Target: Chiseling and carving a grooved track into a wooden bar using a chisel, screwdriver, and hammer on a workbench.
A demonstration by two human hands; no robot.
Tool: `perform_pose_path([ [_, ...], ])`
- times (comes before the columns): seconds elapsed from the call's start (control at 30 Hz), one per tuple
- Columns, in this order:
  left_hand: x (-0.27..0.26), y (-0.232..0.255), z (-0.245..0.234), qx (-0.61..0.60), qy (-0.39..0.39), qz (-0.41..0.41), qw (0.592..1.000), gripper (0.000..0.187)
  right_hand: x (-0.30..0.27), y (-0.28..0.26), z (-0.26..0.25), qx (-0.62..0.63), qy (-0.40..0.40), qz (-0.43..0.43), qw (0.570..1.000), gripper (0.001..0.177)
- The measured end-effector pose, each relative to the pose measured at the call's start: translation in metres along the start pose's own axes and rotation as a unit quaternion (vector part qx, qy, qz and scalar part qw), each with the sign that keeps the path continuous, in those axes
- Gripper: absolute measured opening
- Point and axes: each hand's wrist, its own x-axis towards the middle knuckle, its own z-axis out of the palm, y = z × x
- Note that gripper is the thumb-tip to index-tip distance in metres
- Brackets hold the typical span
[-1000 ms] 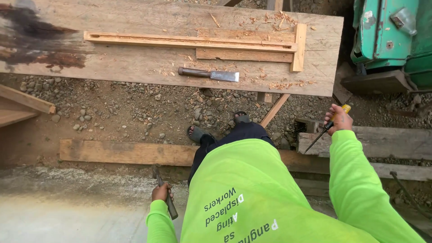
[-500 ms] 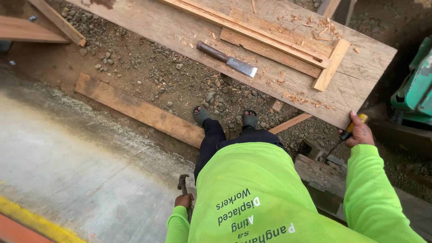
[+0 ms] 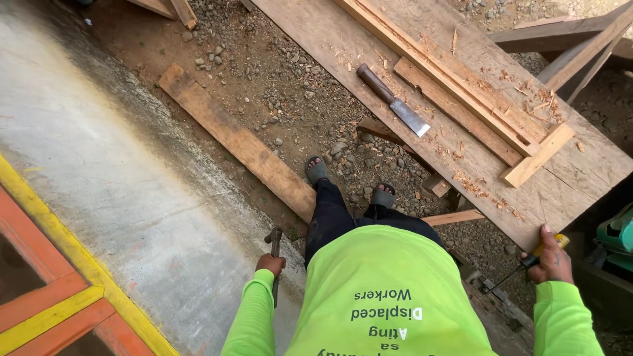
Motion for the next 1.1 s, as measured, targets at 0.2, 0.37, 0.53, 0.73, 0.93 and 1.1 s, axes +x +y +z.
perform_pose_path([
  [0.2, -0.012, 0.073, 0.006, -0.041, 0.035, 0.045, 0.998, 0.020, -0.011, 0.001, 0.002, 0.007, 0.024, 0.012, 1.000, 0.055],
  [0.37, -0.022, 0.110, 0.017, 0.013, 0.026, 0.068, 0.997, 0.019, -0.028, -0.013, 0.011, 0.007, 0.039, 0.065, 0.997, 0.056],
  [0.53, -0.034, 0.123, 0.023, 0.051, 0.018, 0.018, 0.998, 0.021, -0.037, -0.016, 0.012, 0.002, 0.040, 0.099, 0.994, 0.057],
  [0.73, -0.043, 0.153, 0.017, 0.110, -0.002, -0.035, 0.993, 0.019, -0.041, -0.018, 0.015, 0.020, 0.042, 0.120, 0.992, 0.053],
  [0.93, -0.031, 0.208, -0.008, 0.136, -0.027, -0.019, 0.990, 0.019, -0.052, -0.015, 0.028, 0.041, 0.100, 0.112, 0.988, 0.045],
  [1.1, -0.040, 0.292, -0.039, 0.237, -0.018, 0.025, 0.971, 0.018, -0.065, -0.028, 0.042, 0.039, 0.103, 0.112, 0.988, 0.047],
])
